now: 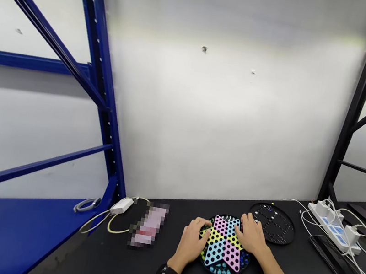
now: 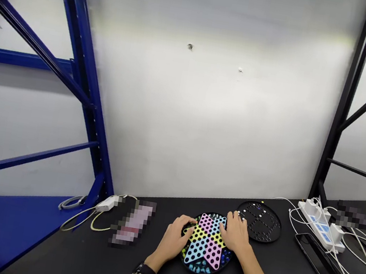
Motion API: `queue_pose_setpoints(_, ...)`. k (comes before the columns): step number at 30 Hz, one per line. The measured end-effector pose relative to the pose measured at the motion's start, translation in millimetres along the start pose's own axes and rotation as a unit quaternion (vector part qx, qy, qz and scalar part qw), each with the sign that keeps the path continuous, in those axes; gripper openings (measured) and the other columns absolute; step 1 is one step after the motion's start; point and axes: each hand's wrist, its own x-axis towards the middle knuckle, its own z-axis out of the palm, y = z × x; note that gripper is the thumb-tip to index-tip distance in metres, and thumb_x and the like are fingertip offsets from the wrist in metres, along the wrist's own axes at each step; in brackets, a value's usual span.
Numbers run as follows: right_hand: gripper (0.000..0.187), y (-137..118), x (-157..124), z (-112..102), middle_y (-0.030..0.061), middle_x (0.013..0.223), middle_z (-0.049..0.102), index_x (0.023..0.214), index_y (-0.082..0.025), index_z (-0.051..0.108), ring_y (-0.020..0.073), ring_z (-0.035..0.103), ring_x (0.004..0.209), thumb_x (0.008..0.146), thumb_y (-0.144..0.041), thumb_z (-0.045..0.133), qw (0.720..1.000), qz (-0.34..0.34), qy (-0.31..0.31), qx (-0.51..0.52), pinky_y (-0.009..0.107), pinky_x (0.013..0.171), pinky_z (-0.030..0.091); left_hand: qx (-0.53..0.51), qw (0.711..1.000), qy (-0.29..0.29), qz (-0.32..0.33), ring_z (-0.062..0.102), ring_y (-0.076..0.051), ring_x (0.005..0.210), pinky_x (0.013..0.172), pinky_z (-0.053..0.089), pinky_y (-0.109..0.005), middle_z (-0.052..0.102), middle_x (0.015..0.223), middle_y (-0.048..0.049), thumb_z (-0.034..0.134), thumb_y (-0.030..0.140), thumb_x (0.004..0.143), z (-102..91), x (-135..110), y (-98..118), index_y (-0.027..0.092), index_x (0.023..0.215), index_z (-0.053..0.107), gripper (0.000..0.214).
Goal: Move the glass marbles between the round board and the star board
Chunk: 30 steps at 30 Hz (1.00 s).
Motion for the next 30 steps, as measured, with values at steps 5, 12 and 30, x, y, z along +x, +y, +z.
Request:
queue_pose_setpoints(5, 0.032, 0, -3, -3, 0.0107, 0.105, 0.06, 0.103, -0.02, 0.056, 0.0239, 0.063, 0.088, 0.099, -0.041, 0.032, 0.999, -0.006, -0.032, -0.027, 0.034, 0.078, 0.039, 0.003, 1.0, 0.001, 0.006, 0.056, -0.024, 0.114, 0.097, 0.042, -0.04, 0.065, 0.117, -0.0037, 0.042, 0.032, 0.09, 1.6, 1, -1, 0.027, 0.107, 0.064, 0.029)
queue_pose_setpoints(12, 0.036, -3, -3, -10, 0.0123, 0.11, 0.06, 0.103, -0.02, 0.06, 0.0223, 0.066, 0.081, 0.1, -0.038, 0.03, 0.998, 0.008, -0.057, -0.018, 0.031, 0.07, 0.041, 0.003, 1.0, 0.005, 0.01, 0.058, -0.023, 0.112, 0.096, 0.044, -0.039, 0.066, 0.116, -0.0028, 0.042, 0.034, 0.09, 2.6, 1, -4, 0.028, 0.105, 0.066, 0.029)
queue_pose_setpoints(30, 0.033, 3, -5, -3, 0.005, 0.089, 0.068, 0.082, -0.019, 0.064, 0.0167, 0.064, 0.079, 0.098, -0.026, 0.037, 1.0, -0.014, 0.004, 0.003, 0.026, 0.066, 0.036, 0.004, 1.0, -0.011, 0.009, 0.057, -0.023, 0.112, 0.096, 0.041, -0.04, 0.067, 0.116, -0.0025, 0.041, 0.035, 0.092, 2.7, 2, -4, 0.027, 0.103, 0.066, 0.027)
